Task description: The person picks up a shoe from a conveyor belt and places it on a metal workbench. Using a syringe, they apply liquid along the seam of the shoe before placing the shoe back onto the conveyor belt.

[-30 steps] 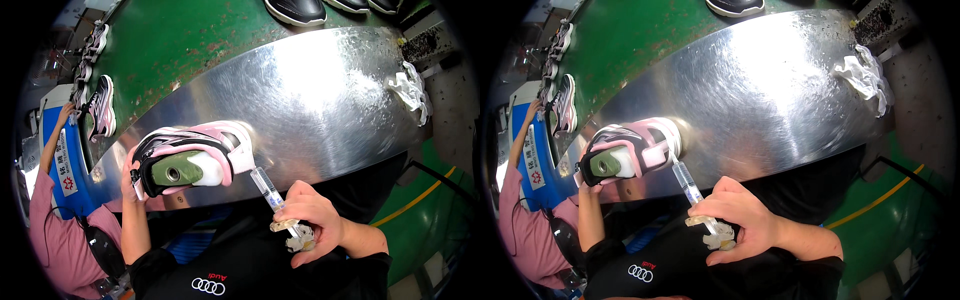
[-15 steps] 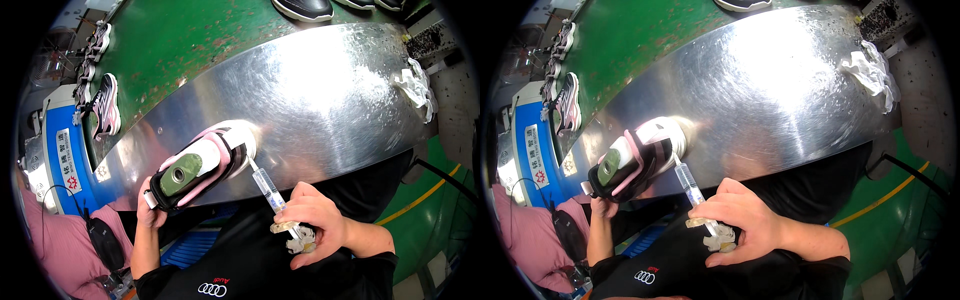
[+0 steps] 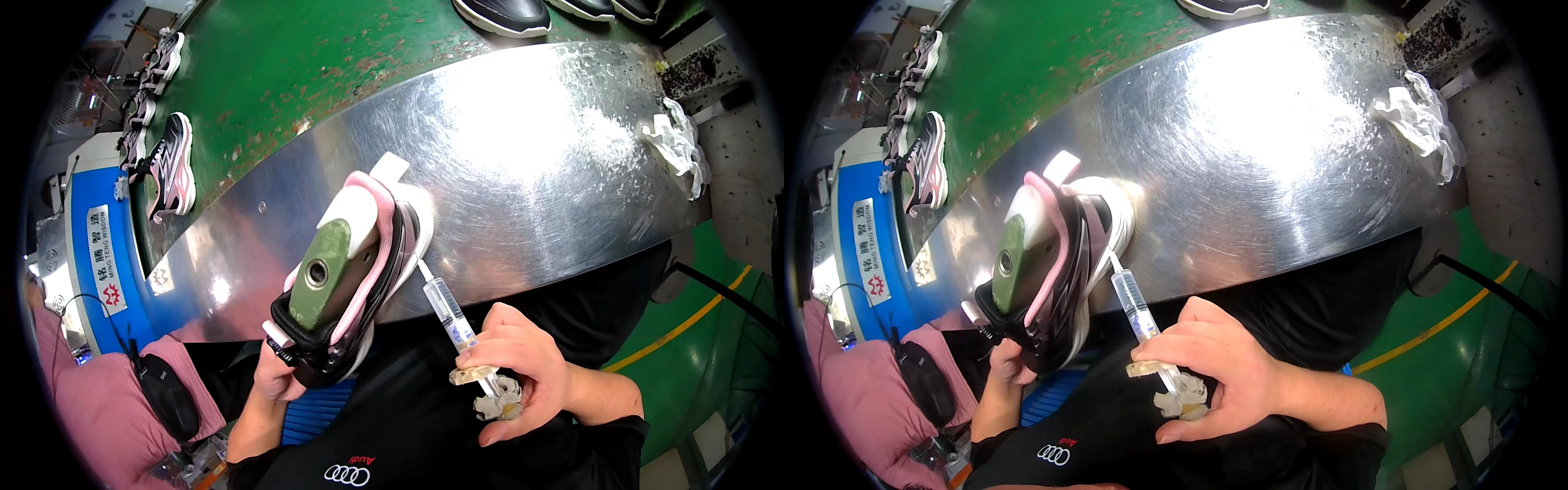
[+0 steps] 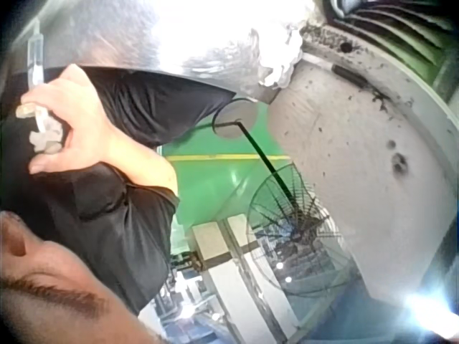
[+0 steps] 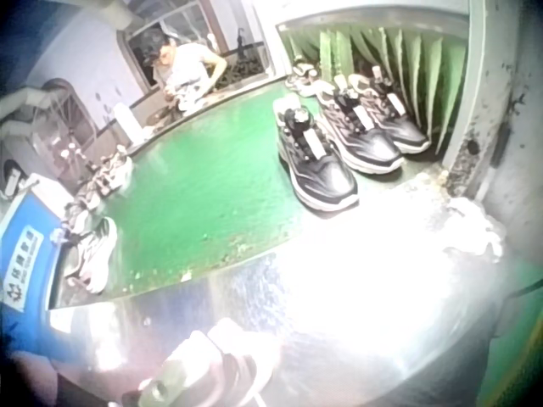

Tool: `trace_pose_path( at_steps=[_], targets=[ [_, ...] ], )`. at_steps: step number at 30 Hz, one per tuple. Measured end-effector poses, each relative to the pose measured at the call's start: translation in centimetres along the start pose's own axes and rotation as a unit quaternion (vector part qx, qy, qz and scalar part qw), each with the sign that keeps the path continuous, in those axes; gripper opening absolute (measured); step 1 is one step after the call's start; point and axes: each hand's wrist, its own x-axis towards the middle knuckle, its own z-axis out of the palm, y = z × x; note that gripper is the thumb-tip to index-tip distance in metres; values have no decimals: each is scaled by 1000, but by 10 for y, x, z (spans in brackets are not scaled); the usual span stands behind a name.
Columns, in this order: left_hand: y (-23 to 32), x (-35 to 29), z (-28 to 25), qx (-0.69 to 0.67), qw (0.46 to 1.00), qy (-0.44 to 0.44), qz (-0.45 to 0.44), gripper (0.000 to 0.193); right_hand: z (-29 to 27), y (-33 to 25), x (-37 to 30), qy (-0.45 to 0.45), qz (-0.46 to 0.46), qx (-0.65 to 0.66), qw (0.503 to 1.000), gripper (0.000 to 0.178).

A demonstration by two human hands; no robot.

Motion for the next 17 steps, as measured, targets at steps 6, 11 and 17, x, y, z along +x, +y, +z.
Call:
trace_pose_path(
  at_steps=[6,11,17],
  targets=[
    [-27,2,17,-21,997,-78,-19,86,2,-13,6,-2,12,25,1000,68],
    [-45,1,29,-81,991,-101,-38,85,2,-30,12,-30,51,30,998,67],
    [-53,7,27,-139,969,-185,-85,85,-6,-55,11,-84,91,22,992,75]
  ],
)
